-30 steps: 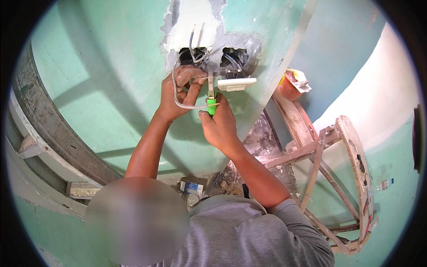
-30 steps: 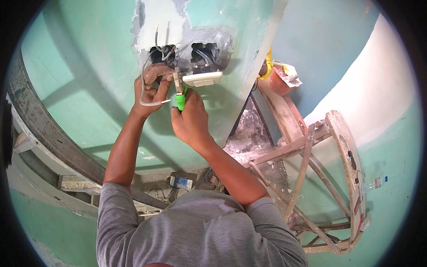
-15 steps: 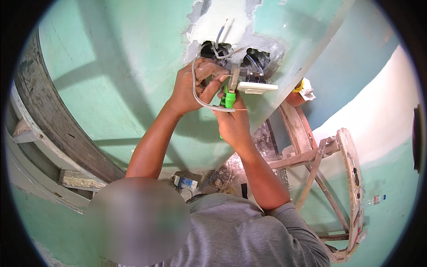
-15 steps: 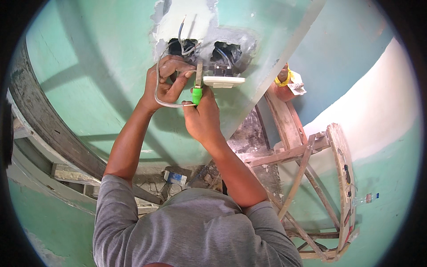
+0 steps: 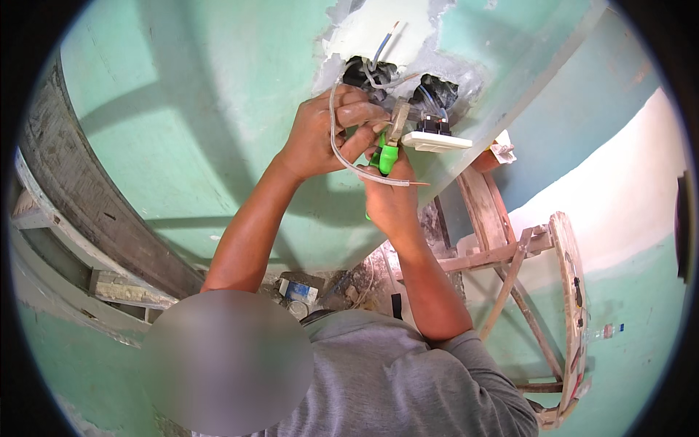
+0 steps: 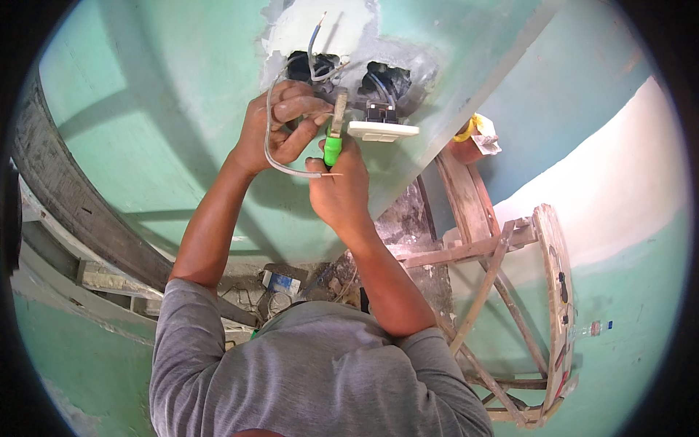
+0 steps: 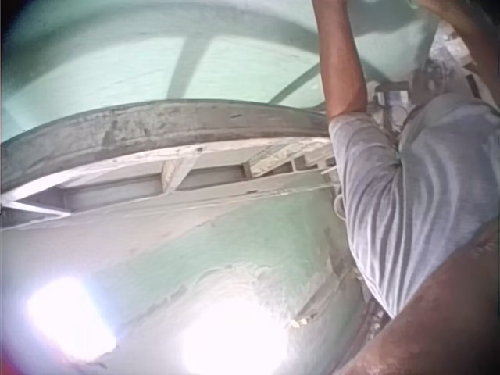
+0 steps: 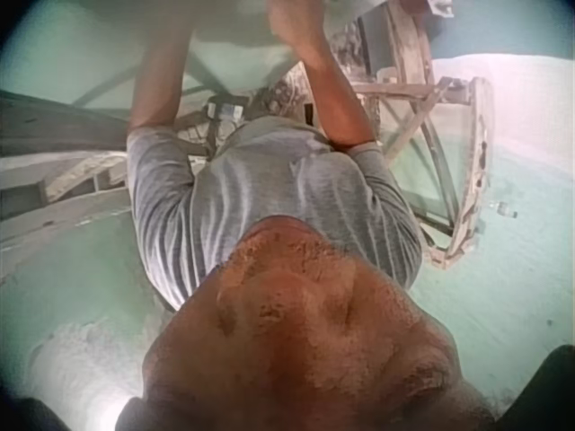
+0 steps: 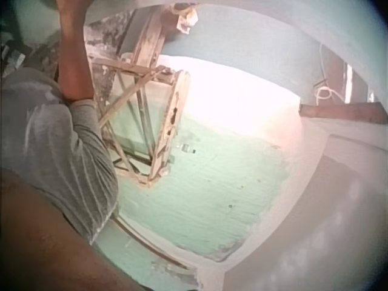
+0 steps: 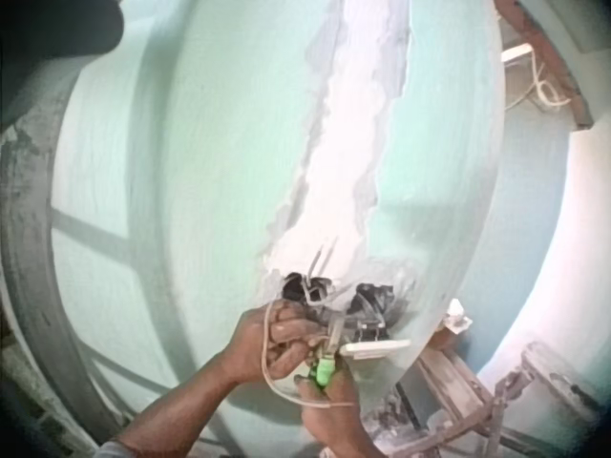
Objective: The person strips wire insulation with pliers, then uses a screwdriver to connect wires to a wall outlet and secures it into the wall box. A second person is visible in the background working on the wall.
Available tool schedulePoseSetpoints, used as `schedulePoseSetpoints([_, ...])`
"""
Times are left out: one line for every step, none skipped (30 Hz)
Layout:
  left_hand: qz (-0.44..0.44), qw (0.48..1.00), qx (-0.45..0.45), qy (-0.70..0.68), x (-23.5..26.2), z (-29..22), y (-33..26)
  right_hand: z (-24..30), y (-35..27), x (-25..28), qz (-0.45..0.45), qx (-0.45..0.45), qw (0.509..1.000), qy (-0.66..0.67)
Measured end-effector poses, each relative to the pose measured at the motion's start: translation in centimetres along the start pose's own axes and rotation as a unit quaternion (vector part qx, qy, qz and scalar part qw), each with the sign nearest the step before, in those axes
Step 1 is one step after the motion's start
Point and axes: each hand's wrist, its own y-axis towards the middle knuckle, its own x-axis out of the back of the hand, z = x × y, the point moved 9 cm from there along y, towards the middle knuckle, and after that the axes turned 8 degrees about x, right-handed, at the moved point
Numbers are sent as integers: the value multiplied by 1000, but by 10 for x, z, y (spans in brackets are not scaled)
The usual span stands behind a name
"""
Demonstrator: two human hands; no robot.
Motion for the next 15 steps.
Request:
schedulePoseSetpoints([6,1000,3,2,-1,1,0,-1,-1,0,-5,-3,1000,-2])
schedulePoseSetpoints([12,1000,5,3,-2,2,-1,1,-1,-1,-6,1,1000,-27])
schedulePoseSetpoints([9,1000,7,3,-2,3,-1,5,0,0,-7,4,999,-52])
schedulePoseSetpoints([6,1000,10,4,-2,4,-1,9,0,0,-8,7,997,-78])
schedulePoseSetpoints([5,1000,11,7,-1,4,-1,10,1,0,-7,1,997,-81])
schedulePoseSetpoints([5,1000,9,13,-1,3,-1,12,1,-1,-6,-5,996,-85])
schedulePoseSetpoints([5,1000,6,18,0,2,0,13,1,-1,-6,-11,996,-88])
schedulePoseSetpoints([3,1000,4,24,0,1,0,15,1,-1,-5,-9,995,-99])
schedulePoseSetpoints([2,1000,3,27,0,1,0,17,0,-1,-4,-7,994,-111])
schedulePoseSetpoints([0,1000,2,29,0,0,1,18,0,-1,-2,-5,993,-121])
schedulePoseSetpoints([-3,1000,2,31,-1,0,1,17,0,-1,0,-9,992,-124])
schedulePoseSetpoints([-1,999,1,33,-2,0,0,16,0,-1,2,-12,992,-126])
schedulePoseSetpoints([1,999,0,36,-2,1,0,15,1,-2,4,-16,992,-128])
schedulePoseSetpoints([2,999,-2,37,-3,2,0,14,0,0,-12,-6,991,-132])
schedulePoseSetpoints([2,999,-4,39,-4,1,0,12,-1,0,-29,5,990,-136])
